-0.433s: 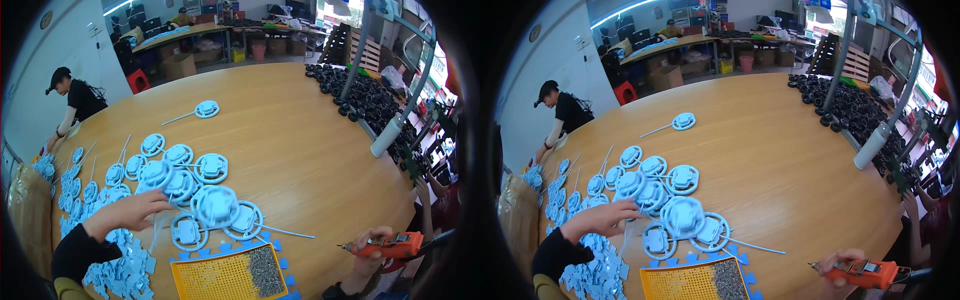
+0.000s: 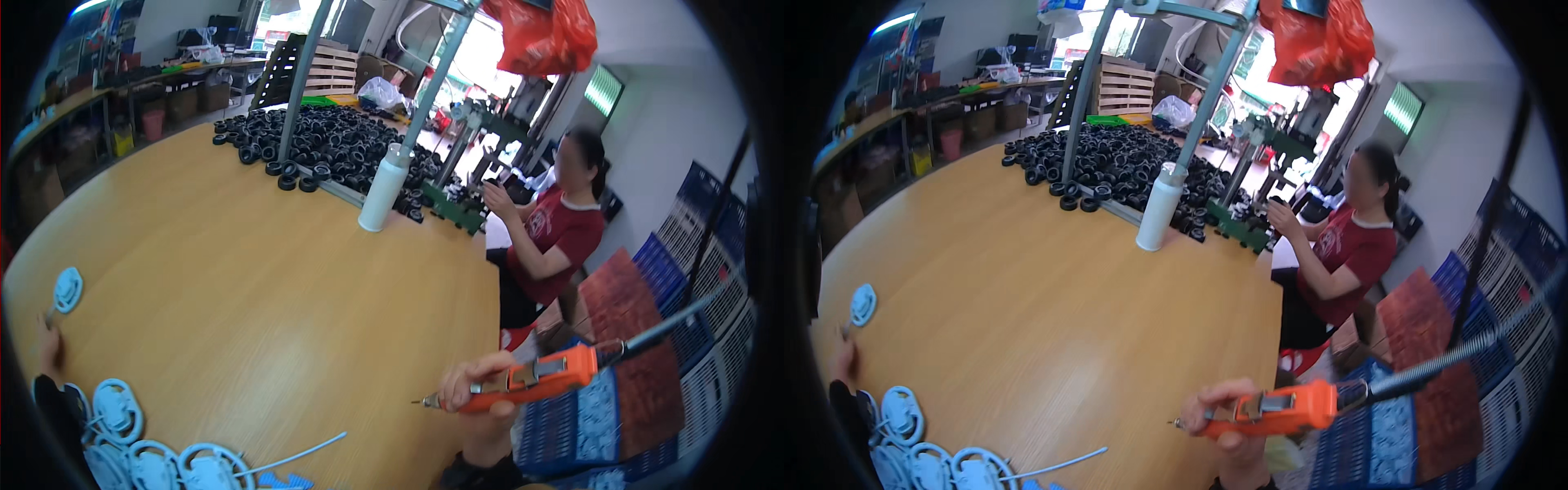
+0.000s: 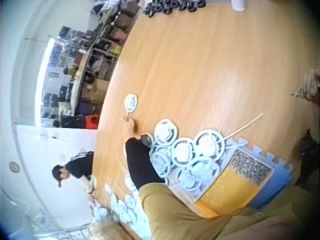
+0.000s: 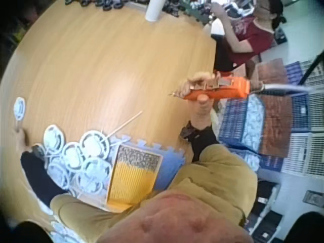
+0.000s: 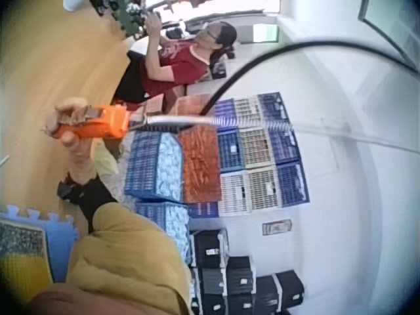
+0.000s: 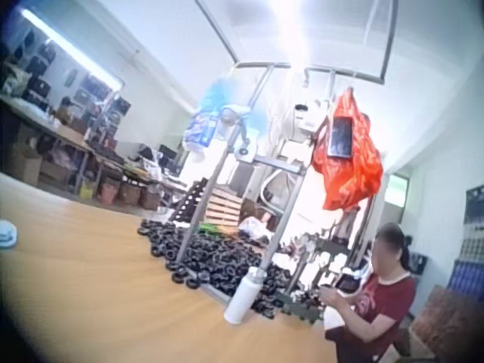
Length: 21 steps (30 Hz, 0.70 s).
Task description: The recorder uses an electric power tool to assemble blue plastic components on a factory table.
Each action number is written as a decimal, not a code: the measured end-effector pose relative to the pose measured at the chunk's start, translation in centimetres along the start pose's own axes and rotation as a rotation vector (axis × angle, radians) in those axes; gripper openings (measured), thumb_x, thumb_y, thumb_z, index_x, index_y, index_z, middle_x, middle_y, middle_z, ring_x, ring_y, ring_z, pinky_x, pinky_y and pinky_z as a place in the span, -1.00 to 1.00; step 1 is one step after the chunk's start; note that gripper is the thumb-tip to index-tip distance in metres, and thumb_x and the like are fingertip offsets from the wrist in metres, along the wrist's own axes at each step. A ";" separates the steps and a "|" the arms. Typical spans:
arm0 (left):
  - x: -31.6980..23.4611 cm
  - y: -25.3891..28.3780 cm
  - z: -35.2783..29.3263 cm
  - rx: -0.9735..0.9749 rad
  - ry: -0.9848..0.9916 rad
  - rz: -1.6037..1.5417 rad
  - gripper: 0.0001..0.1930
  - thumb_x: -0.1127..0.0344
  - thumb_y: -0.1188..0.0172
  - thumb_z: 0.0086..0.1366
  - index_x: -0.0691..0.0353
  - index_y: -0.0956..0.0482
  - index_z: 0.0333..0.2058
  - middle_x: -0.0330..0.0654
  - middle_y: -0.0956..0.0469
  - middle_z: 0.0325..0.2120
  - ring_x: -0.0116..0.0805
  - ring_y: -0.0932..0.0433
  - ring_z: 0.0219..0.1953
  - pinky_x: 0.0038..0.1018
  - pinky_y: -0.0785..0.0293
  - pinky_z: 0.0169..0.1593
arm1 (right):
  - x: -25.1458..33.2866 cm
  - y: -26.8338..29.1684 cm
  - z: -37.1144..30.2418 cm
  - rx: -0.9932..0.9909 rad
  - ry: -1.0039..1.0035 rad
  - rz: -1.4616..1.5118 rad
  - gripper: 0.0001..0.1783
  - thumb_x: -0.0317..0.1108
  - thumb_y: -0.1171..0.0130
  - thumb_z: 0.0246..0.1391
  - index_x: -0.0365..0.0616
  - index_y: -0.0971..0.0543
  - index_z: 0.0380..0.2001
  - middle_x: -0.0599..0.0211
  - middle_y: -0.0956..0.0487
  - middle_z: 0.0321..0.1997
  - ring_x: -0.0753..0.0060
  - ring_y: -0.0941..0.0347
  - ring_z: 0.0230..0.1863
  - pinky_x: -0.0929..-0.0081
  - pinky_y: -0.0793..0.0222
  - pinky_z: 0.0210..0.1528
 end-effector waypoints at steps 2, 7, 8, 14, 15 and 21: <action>-6.3 -7.1 -1.3 0.174 0.035 -0.051 -0.61 0.40 -0.11 0.09 0.28 -0.43 -0.05 0.12 -0.47 -0.10 0.00 -0.42 0.00 -0.23 -0.33 0.05 | -0.7 -1.1 0.5 -0.036 -0.009 -0.178 -0.32 0.14 -0.30 -0.08 -0.26 -0.36 -0.19 0.22 -0.47 -0.53 0.35 -0.40 -0.55 0.43 -0.34 -0.49; -15.9 -0.2 -0.9 0.405 0.032 0.060 -0.77 0.43 -0.12 0.08 0.31 -0.49 -0.23 0.12 -0.53 -0.28 -0.02 -0.51 -0.18 -0.16 -0.38 -0.13 | -1.6 -0.7 0.0 -0.022 -0.096 -0.137 -0.31 0.06 -0.37 -0.10 -0.29 -0.38 -0.14 0.20 -0.49 -0.48 0.34 -0.43 -0.45 0.40 -0.36 -0.40; -19.8 3.5 -1.8 0.396 -0.029 -0.014 -0.87 0.44 -0.12 0.09 0.33 -0.46 -0.35 0.08 -0.49 -0.43 -0.09 -0.49 -0.32 -0.19 -0.35 -0.25 | -1.9 -0.4 -0.2 -0.013 -0.113 -0.106 -0.32 0.04 -0.38 -0.12 -0.29 -0.38 -0.14 0.21 -0.49 -0.46 0.35 -0.44 -0.44 0.42 -0.37 -0.39; -30.0 24.8 -4.9 0.421 0.000 -0.142 -0.91 0.48 -0.13 0.11 0.34 -0.40 -0.50 -0.18 -0.34 -0.65 -0.43 -0.29 -0.59 -0.44 -0.22 -0.49 | -1.9 0.9 -0.8 0.019 -0.120 0.022 -0.39 -0.07 -0.39 -0.08 -0.30 -0.39 -0.13 0.24 -0.49 -0.45 0.39 -0.45 -0.41 0.45 -0.39 -0.37; -31.1 28.2 -6.1 0.371 -0.061 -0.217 -0.91 0.49 -0.15 0.11 0.33 -0.40 -0.50 -0.22 -0.31 -0.69 -0.45 -0.24 -0.63 -0.48 -0.19 -0.52 | -1.8 1.0 -1.1 0.029 -0.129 0.056 -0.39 -0.07 -0.39 -0.08 -0.30 -0.39 -0.13 0.24 -0.49 -0.45 0.39 -0.45 -0.41 0.45 -0.39 -0.37; -31.5 49.0 -20.1 0.333 0.325 -0.449 -0.87 0.45 -0.10 0.28 0.23 -0.42 -0.48 -0.43 -0.30 -0.64 -0.68 -0.22 -0.64 -0.67 -0.12 -0.57 | -2.2 -1.0 -2.7 0.096 -0.343 0.294 -0.40 -0.26 -0.39 -0.08 -0.31 -0.36 -0.05 0.12 -0.48 -0.27 0.35 -0.45 -0.30 0.42 -0.41 -0.35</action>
Point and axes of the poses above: each hand's wrist, its own z-axis towards the middle knuckle, its own y-axis out of the back of the hand, x = y × z, the point moved 9 cm from there along z, towards the middle knuckle
